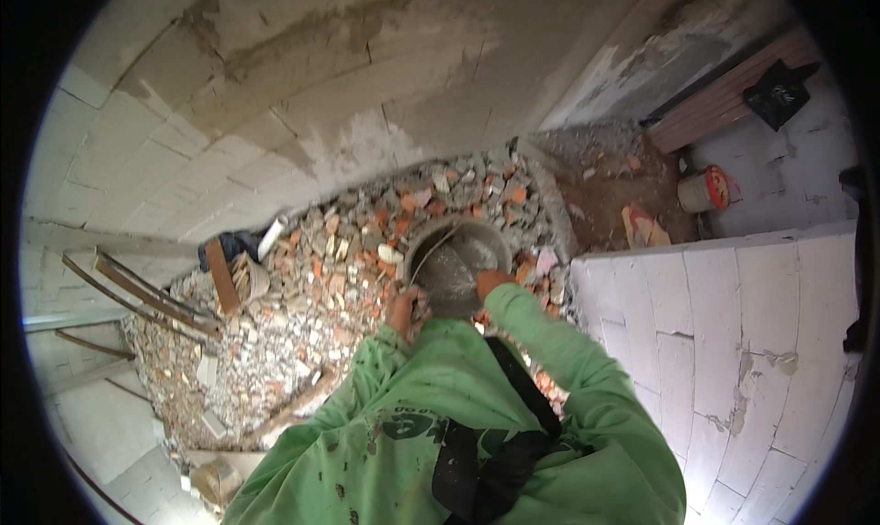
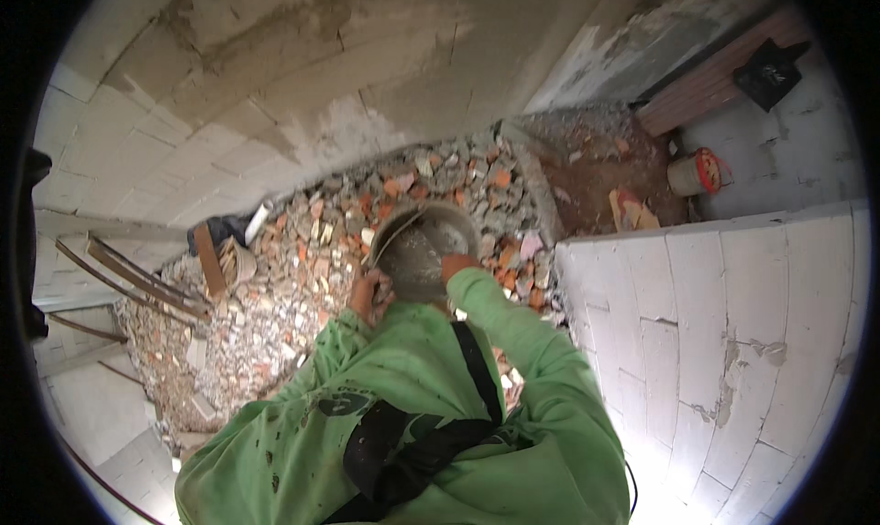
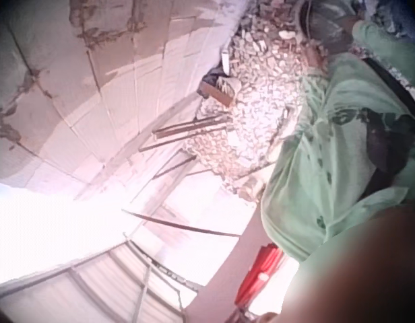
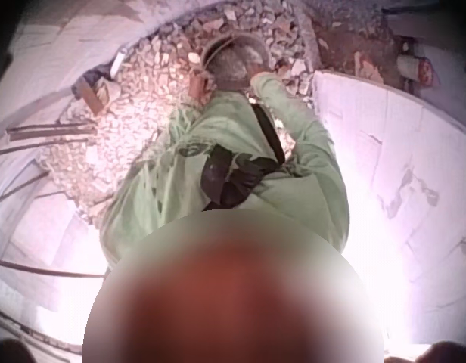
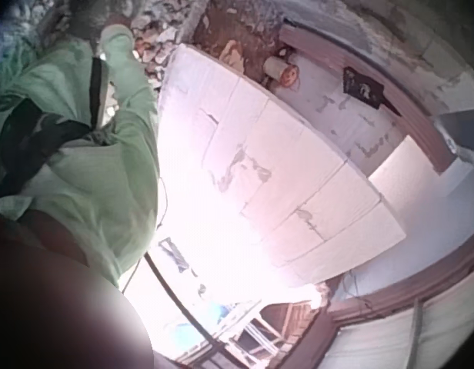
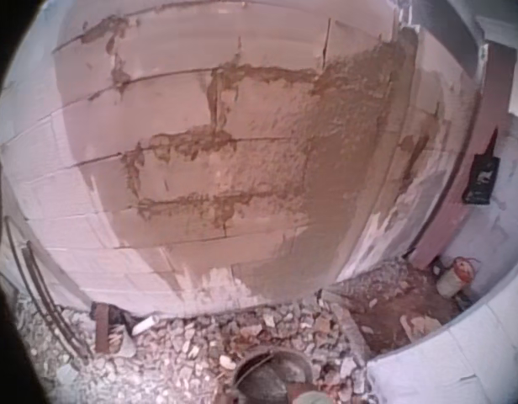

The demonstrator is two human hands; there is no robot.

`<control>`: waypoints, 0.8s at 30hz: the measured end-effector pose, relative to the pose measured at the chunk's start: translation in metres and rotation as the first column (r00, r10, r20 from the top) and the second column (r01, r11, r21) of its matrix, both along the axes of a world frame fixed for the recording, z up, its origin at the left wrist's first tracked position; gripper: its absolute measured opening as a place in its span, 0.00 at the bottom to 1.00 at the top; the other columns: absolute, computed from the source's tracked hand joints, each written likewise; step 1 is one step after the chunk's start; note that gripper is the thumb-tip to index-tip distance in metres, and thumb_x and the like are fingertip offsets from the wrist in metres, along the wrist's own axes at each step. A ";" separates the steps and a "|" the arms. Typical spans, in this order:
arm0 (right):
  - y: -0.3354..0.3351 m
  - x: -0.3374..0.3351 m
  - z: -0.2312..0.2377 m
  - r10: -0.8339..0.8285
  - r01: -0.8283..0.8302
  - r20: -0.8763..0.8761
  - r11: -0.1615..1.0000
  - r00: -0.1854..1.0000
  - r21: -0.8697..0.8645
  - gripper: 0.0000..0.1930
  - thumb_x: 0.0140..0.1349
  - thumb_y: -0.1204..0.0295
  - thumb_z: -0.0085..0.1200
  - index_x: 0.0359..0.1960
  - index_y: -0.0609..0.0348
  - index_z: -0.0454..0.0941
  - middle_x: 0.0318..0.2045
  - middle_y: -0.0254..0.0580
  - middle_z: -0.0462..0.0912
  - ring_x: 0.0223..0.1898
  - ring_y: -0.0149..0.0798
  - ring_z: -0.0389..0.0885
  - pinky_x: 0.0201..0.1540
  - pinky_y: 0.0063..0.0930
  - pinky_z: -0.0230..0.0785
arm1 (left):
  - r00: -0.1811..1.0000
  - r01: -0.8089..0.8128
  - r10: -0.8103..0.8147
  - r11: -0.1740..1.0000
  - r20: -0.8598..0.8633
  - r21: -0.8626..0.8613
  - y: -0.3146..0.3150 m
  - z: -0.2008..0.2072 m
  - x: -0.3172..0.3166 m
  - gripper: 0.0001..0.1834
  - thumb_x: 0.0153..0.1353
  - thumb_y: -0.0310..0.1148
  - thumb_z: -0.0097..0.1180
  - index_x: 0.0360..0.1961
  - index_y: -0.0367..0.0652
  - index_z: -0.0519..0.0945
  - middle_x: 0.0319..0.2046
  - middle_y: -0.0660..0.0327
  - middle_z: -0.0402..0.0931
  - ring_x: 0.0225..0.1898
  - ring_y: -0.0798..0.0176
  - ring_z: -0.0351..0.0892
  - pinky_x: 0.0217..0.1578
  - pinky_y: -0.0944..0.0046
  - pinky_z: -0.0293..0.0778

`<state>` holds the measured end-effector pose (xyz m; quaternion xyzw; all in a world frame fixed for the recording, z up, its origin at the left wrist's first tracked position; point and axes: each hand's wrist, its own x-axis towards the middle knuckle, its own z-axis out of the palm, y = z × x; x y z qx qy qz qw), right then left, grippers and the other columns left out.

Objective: The person sprays water onto a tiled wall, then uses a trowel to scoop plaster from a bucket and apply it to the wall surface. They repeatedly scoop and spread plaster across the wall, working in a small area with debris on the floor.

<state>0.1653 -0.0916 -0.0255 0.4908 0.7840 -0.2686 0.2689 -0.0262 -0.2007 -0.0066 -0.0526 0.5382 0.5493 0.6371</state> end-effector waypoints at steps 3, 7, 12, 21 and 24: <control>0.011 0.024 0.006 -0.022 0.024 0.073 0.999 0.997 -0.038 0.15 0.59 0.67 0.49 0.40 0.65 0.81 0.41 0.57 0.81 0.43 0.55 0.81 0.48 0.45 0.74 | 0.998 -0.019 0.022 0.999 0.066 -0.047 0.000 0.005 -0.001 0.19 0.55 0.19 0.45 0.49 0.40 0.60 0.15 0.65 0.59 0.13 0.70 0.55 0.16 0.66 0.57; 0.028 0.060 -0.016 -0.097 0.096 0.032 0.995 0.995 0.033 0.18 0.54 0.61 0.57 0.38 0.65 0.81 0.35 0.57 0.83 0.39 0.52 0.83 0.44 0.41 0.75 | 0.999 0.032 -0.030 0.998 0.040 -0.060 0.000 0.013 -0.001 0.31 0.55 0.19 0.45 0.59 0.42 0.50 0.16 0.65 0.59 0.13 0.70 0.54 0.16 0.66 0.57; 0.009 0.044 -0.052 -0.107 0.094 -0.019 0.932 0.994 -0.350 0.21 0.57 0.59 0.56 0.38 0.72 0.78 0.34 0.60 0.81 0.37 0.51 0.81 0.37 0.42 0.74 | 0.996 0.042 -0.039 0.999 0.084 -0.034 0.002 0.010 -0.001 0.34 0.54 0.20 0.47 0.61 0.44 0.48 0.16 0.65 0.58 0.13 0.70 0.54 0.17 0.66 0.56; -0.012 0.059 -0.022 -0.181 0.021 -0.426 0.935 0.886 -0.354 0.27 0.59 0.52 0.50 0.47 0.67 0.76 0.31 0.58 0.79 0.34 0.52 0.79 0.39 0.48 0.68 | 0.986 -0.160 0.164 0.983 0.041 -0.093 0.015 0.008 -0.009 0.13 0.55 0.21 0.47 0.42 0.42 0.64 0.15 0.66 0.57 0.14 0.70 0.53 0.18 0.65 0.56; -0.008 0.068 -0.004 -0.262 0.117 -0.337 0.911 0.904 -0.395 0.27 0.60 0.51 0.51 0.45 0.68 0.76 0.29 0.52 0.79 0.30 0.48 0.77 0.35 0.46 0.67 | 0.982 -0.147 0.154 0.987 0.111 -0.070 0.021 -0.002 -0.016 0.04 0.56 0.23 0.46 0.26 0.43 0.66 0.15 0.66 0.57 0.14 0.70 0.53 0.18 0.65 0.56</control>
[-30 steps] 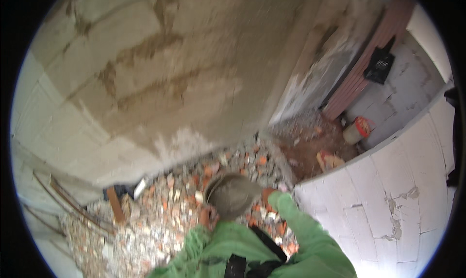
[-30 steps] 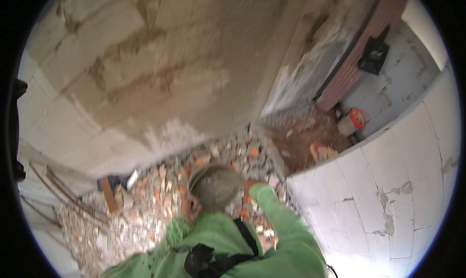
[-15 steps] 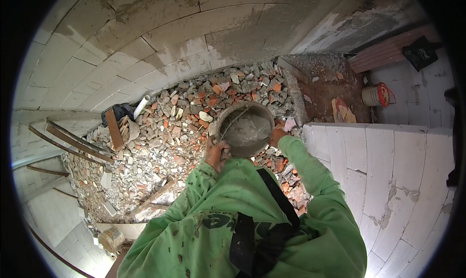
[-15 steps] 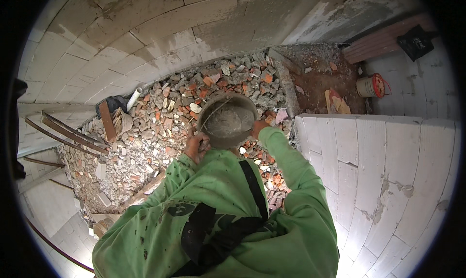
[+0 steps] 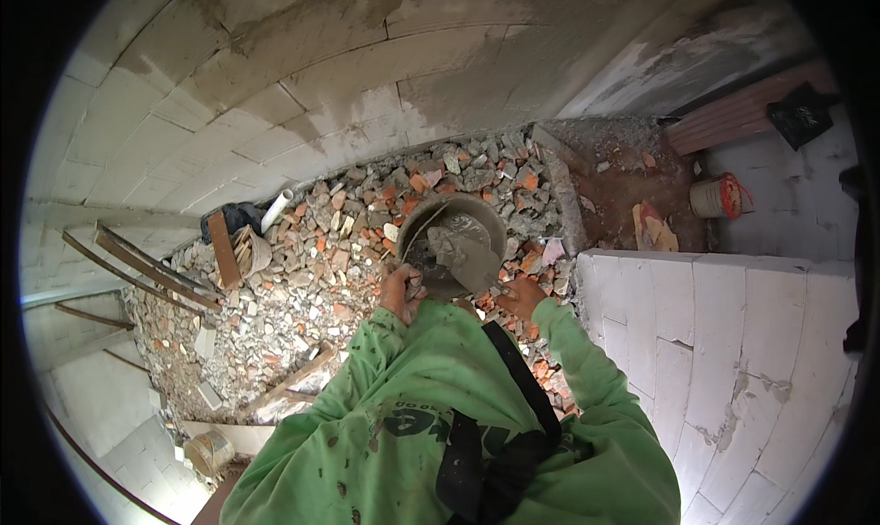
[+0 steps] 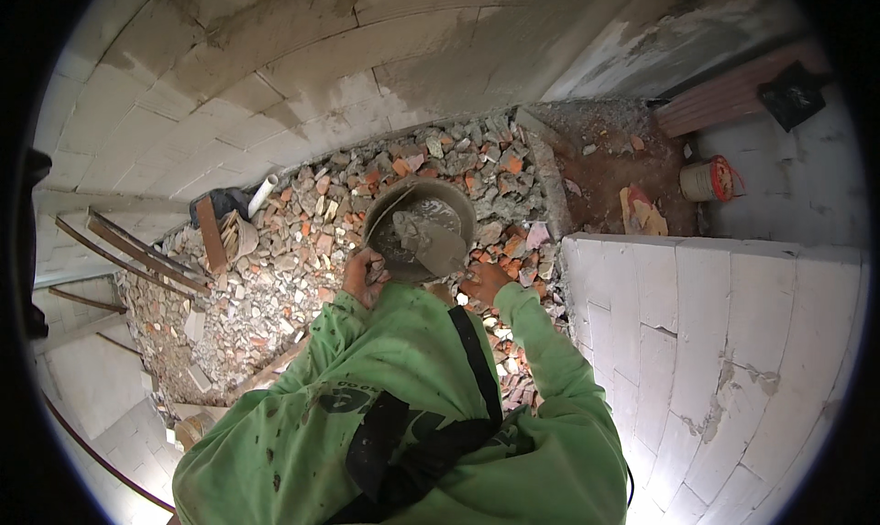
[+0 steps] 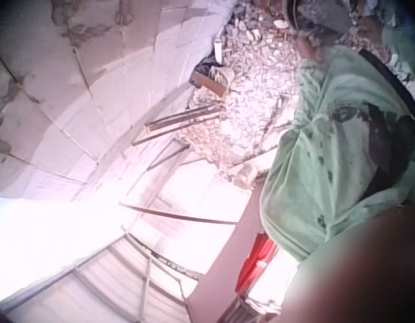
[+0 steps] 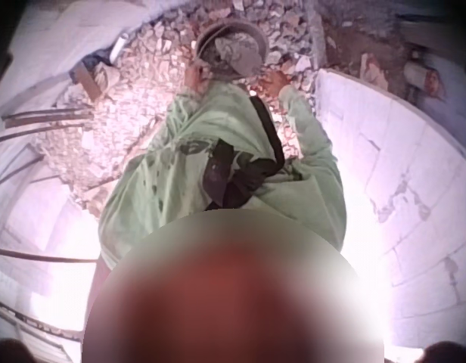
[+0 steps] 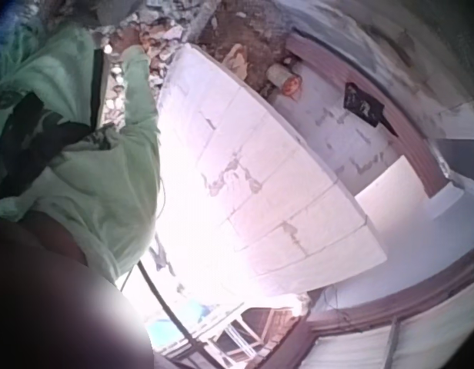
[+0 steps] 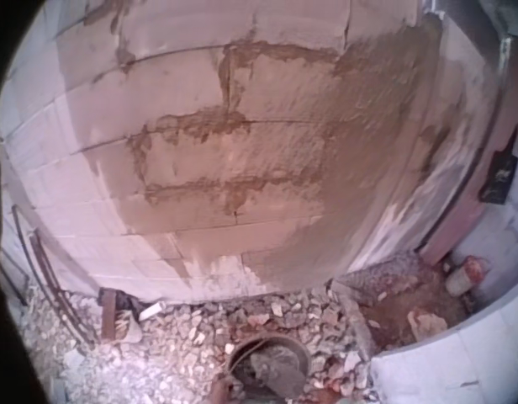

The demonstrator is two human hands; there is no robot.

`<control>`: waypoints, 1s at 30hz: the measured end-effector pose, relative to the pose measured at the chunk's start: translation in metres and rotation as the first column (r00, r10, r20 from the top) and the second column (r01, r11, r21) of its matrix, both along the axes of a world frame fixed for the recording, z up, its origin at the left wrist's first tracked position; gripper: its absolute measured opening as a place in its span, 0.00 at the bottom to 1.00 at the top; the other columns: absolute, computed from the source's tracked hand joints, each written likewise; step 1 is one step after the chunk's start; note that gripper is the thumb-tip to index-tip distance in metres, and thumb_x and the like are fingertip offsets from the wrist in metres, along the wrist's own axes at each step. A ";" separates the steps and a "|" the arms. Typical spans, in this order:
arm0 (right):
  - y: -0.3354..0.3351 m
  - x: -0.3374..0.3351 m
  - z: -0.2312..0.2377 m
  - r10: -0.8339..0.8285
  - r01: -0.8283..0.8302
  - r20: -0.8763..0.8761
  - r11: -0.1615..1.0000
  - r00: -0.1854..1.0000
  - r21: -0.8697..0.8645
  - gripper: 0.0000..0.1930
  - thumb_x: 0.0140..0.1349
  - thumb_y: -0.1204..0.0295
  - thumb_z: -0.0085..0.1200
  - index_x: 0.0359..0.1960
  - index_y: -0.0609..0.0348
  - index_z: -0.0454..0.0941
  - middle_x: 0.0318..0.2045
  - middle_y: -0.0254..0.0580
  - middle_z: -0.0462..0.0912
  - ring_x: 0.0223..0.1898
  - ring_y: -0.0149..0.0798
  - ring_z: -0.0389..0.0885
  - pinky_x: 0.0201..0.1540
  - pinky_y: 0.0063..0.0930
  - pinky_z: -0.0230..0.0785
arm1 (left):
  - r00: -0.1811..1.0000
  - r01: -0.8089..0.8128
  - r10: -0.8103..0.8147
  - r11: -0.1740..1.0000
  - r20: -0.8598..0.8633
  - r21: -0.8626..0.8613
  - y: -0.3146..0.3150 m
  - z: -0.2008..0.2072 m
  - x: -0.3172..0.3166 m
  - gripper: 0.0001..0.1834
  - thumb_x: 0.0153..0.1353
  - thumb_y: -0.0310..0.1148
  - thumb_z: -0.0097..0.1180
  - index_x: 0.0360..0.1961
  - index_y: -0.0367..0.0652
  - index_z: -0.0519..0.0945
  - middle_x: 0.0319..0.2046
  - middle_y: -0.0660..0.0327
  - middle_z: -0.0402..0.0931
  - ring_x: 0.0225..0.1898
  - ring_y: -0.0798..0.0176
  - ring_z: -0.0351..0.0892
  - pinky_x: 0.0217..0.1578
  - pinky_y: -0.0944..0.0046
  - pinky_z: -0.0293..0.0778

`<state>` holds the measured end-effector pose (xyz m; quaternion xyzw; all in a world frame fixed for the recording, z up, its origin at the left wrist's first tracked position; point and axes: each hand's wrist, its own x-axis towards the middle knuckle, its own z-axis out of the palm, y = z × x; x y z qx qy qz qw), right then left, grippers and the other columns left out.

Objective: The person sprays water onto a tiled wall, then uses a trowel to scoop plaster from a bucket and apply it to the wall surface. They repeatedly scoop and spread plaster across the wall, working in a small area with debris on the floor.

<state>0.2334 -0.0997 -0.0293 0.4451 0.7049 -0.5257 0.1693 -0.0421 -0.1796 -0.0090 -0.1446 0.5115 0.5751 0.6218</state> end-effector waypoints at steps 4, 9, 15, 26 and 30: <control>0.015 -0.008 0.051 -0.341 0.307 -0.240 0.937 0.909 -0.167 0.22 0.61 0.53 0.50 0.38 0.65 0.75 0.20 0.41 0.74 0.19 0.38 0.72 0.23 0.37 0.65 | 0.999 -0.038 0.037 0.998 0.020 0.054 -0.004 -0.028 -0.011 0.08 0.56 0.25 0.47 0.22 0.45 0.65 0.17 0.66 0.59 0.16 0.71 0.55 0.20 0.67 0.58; 0.099 -0.016 0.179 -0.872 0.576 -0.365 0.490 0.327 -0.655 0.14 0.60 0.62 0.43 0.36 0.61 0.73 0.19 0.36 0.71 0.15 0.30 0.69 0.18 0.28 0.66 | 0.913 0.303 -0.217 0.928 -0.347 0.216 -0.001 -0.056 -0.027 0.05 0.57 0.24 0.44 0.24 0.45 0.67 0.18 0.68 0.58 0.19 0.73 0.58 0.18 0.68 0.61; 0.204 -0.017 0.388 -0.047 0.866 -0.980 0.462 -0.192 -0.192 0.13 0.66 0.67 0.42 0.46 0.60 0.71 0.25 0.34 0.73 0.19 0.28 0.73 0.19 0.22 0.68 | 0.994 0.095 -0.094 0.995 -0.058 0.016 0.017 -0.059 -0.050 0.10 0.58 0.28 0.43 0.19 0.45 0.65 0.14 0.65 0.55 0.14 0.66 0.54 0.15 0.63 0.61; 0.448 -0.053 0.646 0.094 0.660 -0.986 -0.751 0.140 0.023 0.25 0.64 0.70 0.47 0.60 0.66 0.56 0.45 0.62 0.77 0.50 0.57 0.77 0.53 0.41 0.71 | 0.993 0.113 -0.113 0.994 -0.023 0.011 0.051 -0.041 -0.062 0.10 0.58 0.30 0.43 0.20 0.44 0.66 0.14 0.64 0.56 0.14 0.65 0.54 0.15 0.62 0.60; 0.387 -0.111 0.546 0.026 0.462 -0.465 0.070 0.885 0.884 0.29 0.58 0.69 0.54 0.58 0.70 0.58 0.43 0.61 0.78 0.45 0.52 0.80 0.45 0.41 0.74 | 0.992 0.125 -0.124 0.992 -0.021 0.026 0.050 -0.043 -0.064 0.11 0.59 0.31 0.44 0.20 0.44 0.66 0.14 0.64 0.56 0.14 0.65 0.54 0.15 0.61 0.60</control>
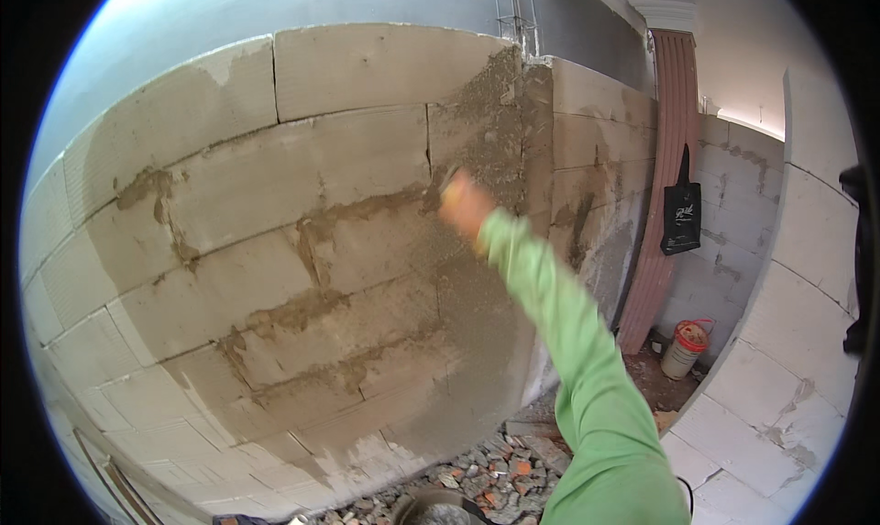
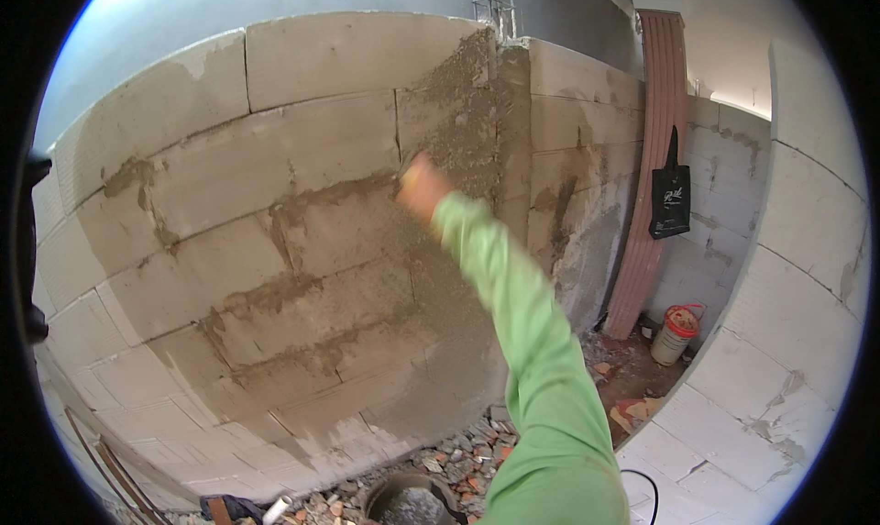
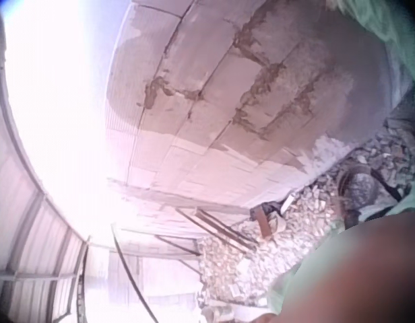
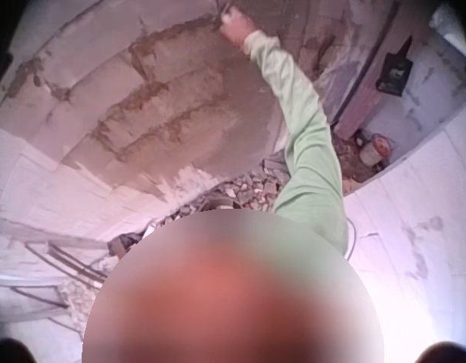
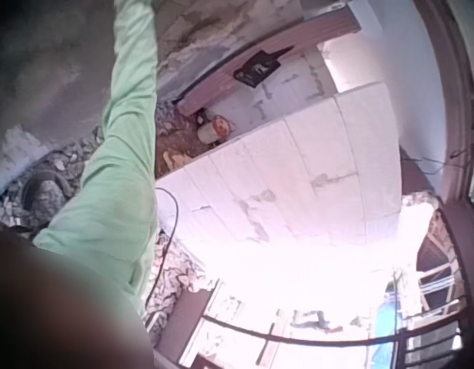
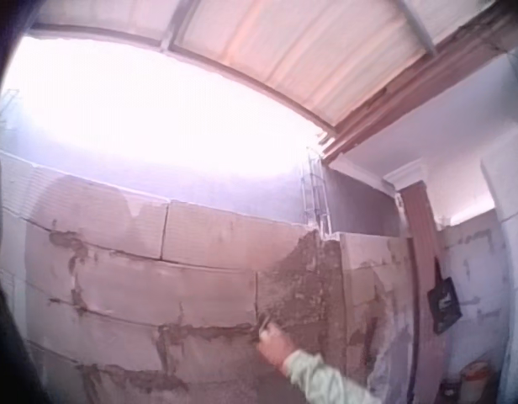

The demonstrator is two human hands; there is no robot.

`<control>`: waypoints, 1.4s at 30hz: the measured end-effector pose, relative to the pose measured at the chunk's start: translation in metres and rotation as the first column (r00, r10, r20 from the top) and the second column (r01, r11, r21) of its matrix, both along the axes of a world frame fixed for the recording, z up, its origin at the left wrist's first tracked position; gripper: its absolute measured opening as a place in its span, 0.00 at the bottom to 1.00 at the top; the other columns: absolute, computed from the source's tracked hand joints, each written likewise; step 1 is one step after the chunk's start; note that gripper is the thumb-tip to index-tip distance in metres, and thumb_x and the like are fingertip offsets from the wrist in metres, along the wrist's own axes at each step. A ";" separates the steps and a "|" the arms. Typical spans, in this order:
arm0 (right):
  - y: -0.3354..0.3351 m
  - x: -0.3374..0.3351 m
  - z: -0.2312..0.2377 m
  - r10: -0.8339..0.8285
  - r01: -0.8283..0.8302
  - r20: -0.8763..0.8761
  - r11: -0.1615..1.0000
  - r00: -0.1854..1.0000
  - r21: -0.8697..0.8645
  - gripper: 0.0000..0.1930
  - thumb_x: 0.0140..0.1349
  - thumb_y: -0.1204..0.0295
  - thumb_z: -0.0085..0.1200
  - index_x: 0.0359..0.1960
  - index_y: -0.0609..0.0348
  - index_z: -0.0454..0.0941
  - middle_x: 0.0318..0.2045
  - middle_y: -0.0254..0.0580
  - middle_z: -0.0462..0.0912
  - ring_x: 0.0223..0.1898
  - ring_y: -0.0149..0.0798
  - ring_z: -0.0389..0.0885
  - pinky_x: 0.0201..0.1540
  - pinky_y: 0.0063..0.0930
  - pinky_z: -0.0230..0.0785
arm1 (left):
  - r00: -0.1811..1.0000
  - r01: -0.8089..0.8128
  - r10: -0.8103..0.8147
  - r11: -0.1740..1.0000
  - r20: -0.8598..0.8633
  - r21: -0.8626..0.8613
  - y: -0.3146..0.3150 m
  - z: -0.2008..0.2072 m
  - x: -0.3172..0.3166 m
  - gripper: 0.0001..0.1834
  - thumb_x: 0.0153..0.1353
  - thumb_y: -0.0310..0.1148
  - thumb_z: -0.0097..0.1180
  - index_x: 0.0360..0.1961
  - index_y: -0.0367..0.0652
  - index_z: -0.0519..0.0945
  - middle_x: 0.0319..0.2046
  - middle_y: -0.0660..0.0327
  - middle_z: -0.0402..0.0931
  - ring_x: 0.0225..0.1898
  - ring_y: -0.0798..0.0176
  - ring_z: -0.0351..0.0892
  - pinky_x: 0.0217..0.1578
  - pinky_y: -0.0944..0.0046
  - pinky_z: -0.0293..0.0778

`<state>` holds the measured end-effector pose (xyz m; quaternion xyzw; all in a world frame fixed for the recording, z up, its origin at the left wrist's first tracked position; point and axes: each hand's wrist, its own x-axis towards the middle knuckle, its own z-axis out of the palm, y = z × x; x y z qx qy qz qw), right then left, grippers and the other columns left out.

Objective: The person sprays water onto a tiled wall, then uses a trowel to scoop plaster from a bucket and apply it to the wall surface. They repeatedly scoop and spread plaster across the wall, working in a small area with debris on the floor.

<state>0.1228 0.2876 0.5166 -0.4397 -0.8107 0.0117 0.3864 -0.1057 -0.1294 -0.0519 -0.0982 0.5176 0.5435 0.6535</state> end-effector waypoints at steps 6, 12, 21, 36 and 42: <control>-0.184 -0.011 -0.311 0.617 -0.519 0.037 0.691 0.786 -0.504 0.27 0.58 0.63 0.53 0.56 0.65 0.65 0.37 0.55 0.79 0.39 0.54 0.79 0.39 0.45 0.70 | 1.000 0.020 -0.020 0.999 -0.004 0.041 -0.006 -0.013 0.007 0.11 0.59 0.32 0.44 0.20 0.43 0.66 0.14 0.63 0.56 0.14 0.64 0.55 0.15 0.61 0.59; -0.288 0.081 -0.493 0.552 0.335 0.571 0.473 0.608 -0.815 0.23 0.55 0.54 0.48 0.45 0.58 0.79 0.41 0.54 0.82 0.42 0.56 0.82 0.46 0.49 0.73 | 0.997 0.072 -0.071 0.994 -0.013 0.084 -0.017 -0.026 0.024 0.12 0.59 0.33 0.45 0.20 0.42 0.66 0.14 0.63 0.57 0.14 0.64 0.55 0.15 0.60 0.59; -0.360 0.077 -0.546 0.507 0.279 0.532 0.491 0.678 -0.825 0.11 0.53 0.67 0.51 0.33 0.57 0.82 0.32 0.51 0.84 0.37 0.55 0.83 0.38 0.46 0.75 | 0.993 0.115 -0.111 0.976 -0.033 0.186 -0.062 -0.020 0.072 0.08 0.58 0.29 0.44 0.21 0.44 0.68 0.15 0.63 0.61 0.17 0.66 0.60 0.18 0.64 0.60; -0.382 0.096 -0.612 0.561 0.095 0.081 0.004 0.824 -0.995 0.26 0.53 0.57 0.57 0.44 0.70 0.78 0.33 0.58 0.83 0.38 0.52 0.82 0.46 0.42 0.72 | 0.992 0.064 -0.075 0.992 -0.103 -0.106 -0.070 0.067 0.094 0.23 0.56 0.21 0.46 0.52 0.44 0.57 0.17 0.65 0.59 0.15 0.69 0.52 0.19 0.63 0.56; -0.405 0.102 -0.573 0.484 -0.121 -0.018 0.182 0.875 -0.976 0.28 0.54 0.56 0.57 0.48 0.69 0.75 0.31 0.59 0.82 0.34 0.51 0.81 0.42 0.45 0.70 | 0.997 -0.077 0.076 0.997 -0.028 -0.016 -0.070 0.051 0.078 0.09 0.56 0.23 0.46 0.23 0.47 0.62 0.14 0.67 0.56 0.13 0.70 0.50 0.18 0.65 0.53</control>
